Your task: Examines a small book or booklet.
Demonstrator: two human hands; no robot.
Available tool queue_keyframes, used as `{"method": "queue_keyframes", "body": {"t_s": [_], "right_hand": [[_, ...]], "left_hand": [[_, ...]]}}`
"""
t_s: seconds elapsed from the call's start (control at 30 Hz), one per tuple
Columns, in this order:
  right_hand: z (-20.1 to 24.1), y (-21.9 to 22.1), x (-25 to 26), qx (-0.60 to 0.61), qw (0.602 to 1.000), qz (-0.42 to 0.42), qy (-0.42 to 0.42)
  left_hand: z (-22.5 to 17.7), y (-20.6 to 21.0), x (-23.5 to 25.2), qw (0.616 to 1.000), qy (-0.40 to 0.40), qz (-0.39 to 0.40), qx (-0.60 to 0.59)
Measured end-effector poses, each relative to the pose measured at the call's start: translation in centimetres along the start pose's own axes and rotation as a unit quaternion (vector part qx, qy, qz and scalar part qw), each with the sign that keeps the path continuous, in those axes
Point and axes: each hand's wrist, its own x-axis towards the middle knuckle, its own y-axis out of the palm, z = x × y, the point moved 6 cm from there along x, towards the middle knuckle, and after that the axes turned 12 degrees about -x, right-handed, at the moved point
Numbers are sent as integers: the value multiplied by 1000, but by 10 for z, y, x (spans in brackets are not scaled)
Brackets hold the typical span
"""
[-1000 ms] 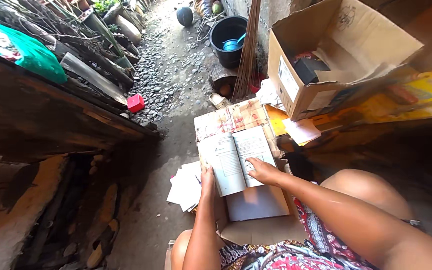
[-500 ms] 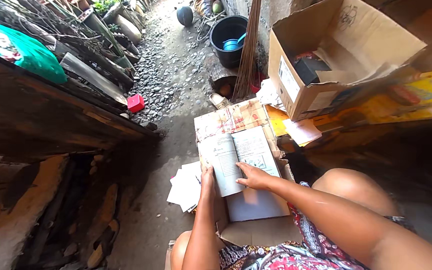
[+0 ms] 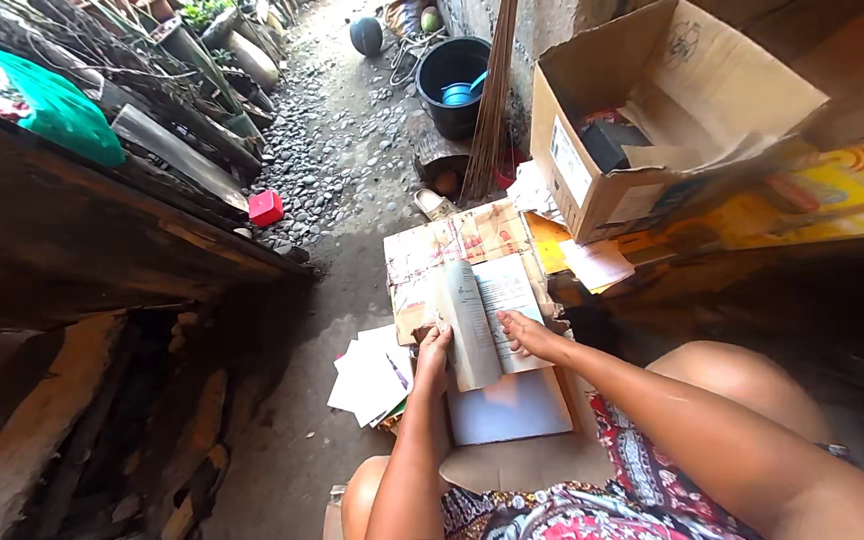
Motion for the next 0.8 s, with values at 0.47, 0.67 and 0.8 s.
{"method": "queue_keyframes", "body": {"t_s": [0.47, 0.67, 0.8], "right_hand": [[-22, -32, 2, -67, 988, -108, 90], [-23, -38, 0, -95, 980, -122, 124], [-21, -39, -1, -111, 977, -122, 134]], "left_hand": [[-14, -12, -1, 995, 39, -82, 45], [-19, -37, -1, 989, 36, -137, 50], [-20, -45, -3, 985, 34, -159, 52]]}}
